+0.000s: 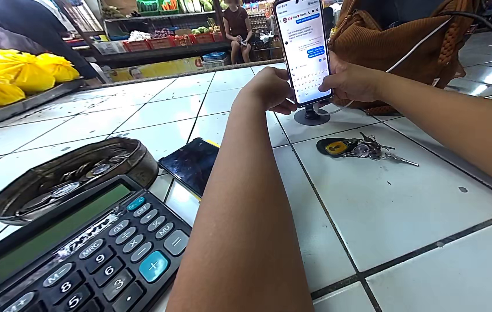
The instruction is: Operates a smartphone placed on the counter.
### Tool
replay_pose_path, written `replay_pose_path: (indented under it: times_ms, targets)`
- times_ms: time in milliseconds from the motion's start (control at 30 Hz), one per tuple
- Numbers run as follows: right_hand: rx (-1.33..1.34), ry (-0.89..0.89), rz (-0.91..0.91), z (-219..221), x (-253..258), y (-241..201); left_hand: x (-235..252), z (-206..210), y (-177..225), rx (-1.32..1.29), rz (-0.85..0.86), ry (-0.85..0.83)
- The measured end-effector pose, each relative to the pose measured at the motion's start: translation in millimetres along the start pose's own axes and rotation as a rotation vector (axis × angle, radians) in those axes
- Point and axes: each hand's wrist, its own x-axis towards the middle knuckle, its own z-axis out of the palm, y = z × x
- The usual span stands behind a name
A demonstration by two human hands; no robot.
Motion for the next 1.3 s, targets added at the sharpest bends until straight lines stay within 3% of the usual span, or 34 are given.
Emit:
replay_pose_path:
  times_ms: [1300]
  targets:
    - [0.009, 0.091, -0.013, 6.3, 3.6, 3.7, 1.0, 0.8, 0.5, -0.033, -0.001, 0.001]
